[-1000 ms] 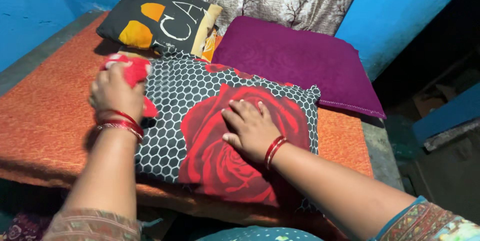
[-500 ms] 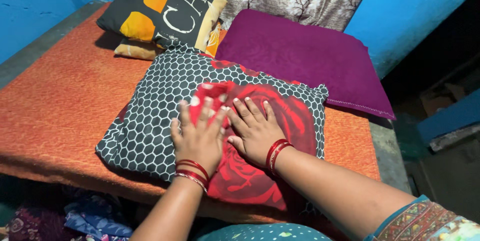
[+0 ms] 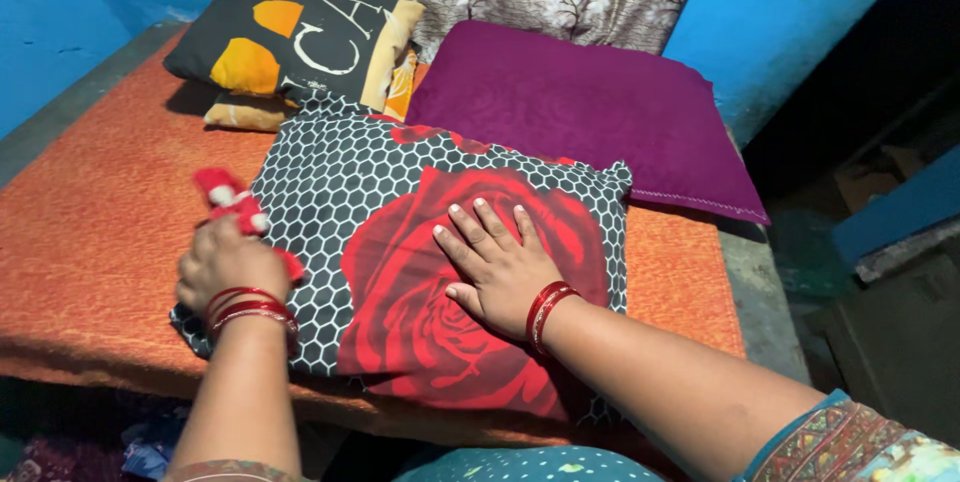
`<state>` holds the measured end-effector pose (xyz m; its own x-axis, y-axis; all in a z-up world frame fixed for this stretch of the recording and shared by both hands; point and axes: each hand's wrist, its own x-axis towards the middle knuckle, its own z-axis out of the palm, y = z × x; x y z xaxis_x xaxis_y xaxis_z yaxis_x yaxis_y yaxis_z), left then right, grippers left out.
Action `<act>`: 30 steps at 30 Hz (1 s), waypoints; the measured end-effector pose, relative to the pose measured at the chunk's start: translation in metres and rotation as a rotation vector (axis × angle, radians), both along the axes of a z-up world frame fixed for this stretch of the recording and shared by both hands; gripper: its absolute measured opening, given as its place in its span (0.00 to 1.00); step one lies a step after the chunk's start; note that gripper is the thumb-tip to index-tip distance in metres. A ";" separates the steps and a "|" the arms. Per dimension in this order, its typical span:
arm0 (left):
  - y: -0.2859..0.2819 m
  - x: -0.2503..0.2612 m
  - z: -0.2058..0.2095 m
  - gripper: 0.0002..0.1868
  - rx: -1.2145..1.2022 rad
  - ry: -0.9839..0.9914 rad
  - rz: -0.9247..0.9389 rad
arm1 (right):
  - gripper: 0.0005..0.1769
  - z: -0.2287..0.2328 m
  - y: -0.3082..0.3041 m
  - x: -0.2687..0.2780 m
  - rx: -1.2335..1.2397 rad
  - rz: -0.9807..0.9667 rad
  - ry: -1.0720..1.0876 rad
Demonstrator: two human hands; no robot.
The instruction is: The person wipes the surfaces of several decorative pillows on a bed using a small red cloth. They handle each pillow one at a time, wiping both sides and then placing them back on the bed.
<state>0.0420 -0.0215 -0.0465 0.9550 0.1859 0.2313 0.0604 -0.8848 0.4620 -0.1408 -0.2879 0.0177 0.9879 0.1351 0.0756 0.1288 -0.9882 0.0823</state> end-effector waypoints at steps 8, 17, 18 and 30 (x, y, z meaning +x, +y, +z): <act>0.020 -0.034 0.011 0.17 -0.555 -0.194 -0.312 | 0.42 -0.008 -0.010 -0.007 0.002 -0.008 -0.026; -0.073 -0.176 0.008 0.23 -0.080 -0.548 -1.098 | 0.48 0.000 -0.007 -0.004 -0.094 -0.029 0.066; -0.071 -0.175 0.002 0.23 -0.023 -0.562 -1.031 | 0.46 -0.001 -0.006 -0.004 -0.121 -0.032 0.050; 0.053 -0.082 -0.091 0.15 0.366 -0.477 -0.034 | 0.42 -0.004 -0.009 -0.009 0.002 -0.015 0.003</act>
<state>-0.0402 0.0319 -0.1376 0.7342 -0.0157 0.6787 -0.1097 -0.9893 0.0958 -0.1494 -0.2972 0.0133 0.9901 0.1197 0.0732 0.1138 -0.9903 0.0804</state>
